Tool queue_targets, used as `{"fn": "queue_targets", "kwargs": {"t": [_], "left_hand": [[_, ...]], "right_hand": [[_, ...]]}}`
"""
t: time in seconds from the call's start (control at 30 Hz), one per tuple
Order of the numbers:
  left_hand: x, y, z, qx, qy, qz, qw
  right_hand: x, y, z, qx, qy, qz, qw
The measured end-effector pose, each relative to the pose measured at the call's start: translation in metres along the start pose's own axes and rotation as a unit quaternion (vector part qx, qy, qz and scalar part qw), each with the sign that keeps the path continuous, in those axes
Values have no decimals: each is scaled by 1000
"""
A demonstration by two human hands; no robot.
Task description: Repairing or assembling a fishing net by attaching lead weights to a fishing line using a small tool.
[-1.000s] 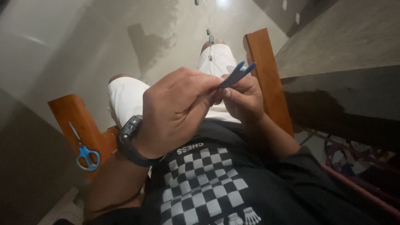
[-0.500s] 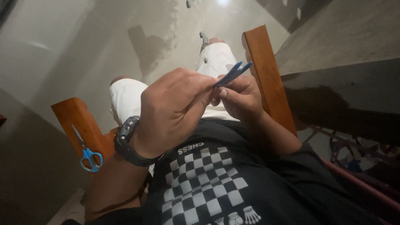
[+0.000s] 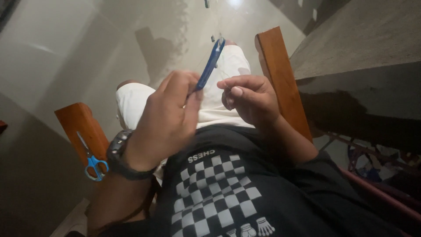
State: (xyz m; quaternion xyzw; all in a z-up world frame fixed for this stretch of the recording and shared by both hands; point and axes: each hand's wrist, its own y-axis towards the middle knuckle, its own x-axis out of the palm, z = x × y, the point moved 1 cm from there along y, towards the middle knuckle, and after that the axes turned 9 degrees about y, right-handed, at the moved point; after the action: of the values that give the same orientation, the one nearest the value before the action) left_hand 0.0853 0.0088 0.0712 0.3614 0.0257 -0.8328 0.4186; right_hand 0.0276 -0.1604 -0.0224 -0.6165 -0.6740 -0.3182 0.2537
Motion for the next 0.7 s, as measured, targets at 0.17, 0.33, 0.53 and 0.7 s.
{"fn": "queue_targets", "kwargs": {"t": [0.17,0.33,0.53,0.7], "left_hand": [[-12,-8,-4,-129,9,-173,976],[-28,-18,-16,-149,74,-241,956],[-54,-34,-31,-200,144,-287,925],[-87,-59,-33,-232,119,-154,953]], "right_hand": [[3,1,-3,-4,-15,-8,1000],[-1,1,-4,-13,-40,-17,999],[-2,2,-6,-14,-48,-15,999],[-3,2,-8,-24,-81,-16,996]]}}
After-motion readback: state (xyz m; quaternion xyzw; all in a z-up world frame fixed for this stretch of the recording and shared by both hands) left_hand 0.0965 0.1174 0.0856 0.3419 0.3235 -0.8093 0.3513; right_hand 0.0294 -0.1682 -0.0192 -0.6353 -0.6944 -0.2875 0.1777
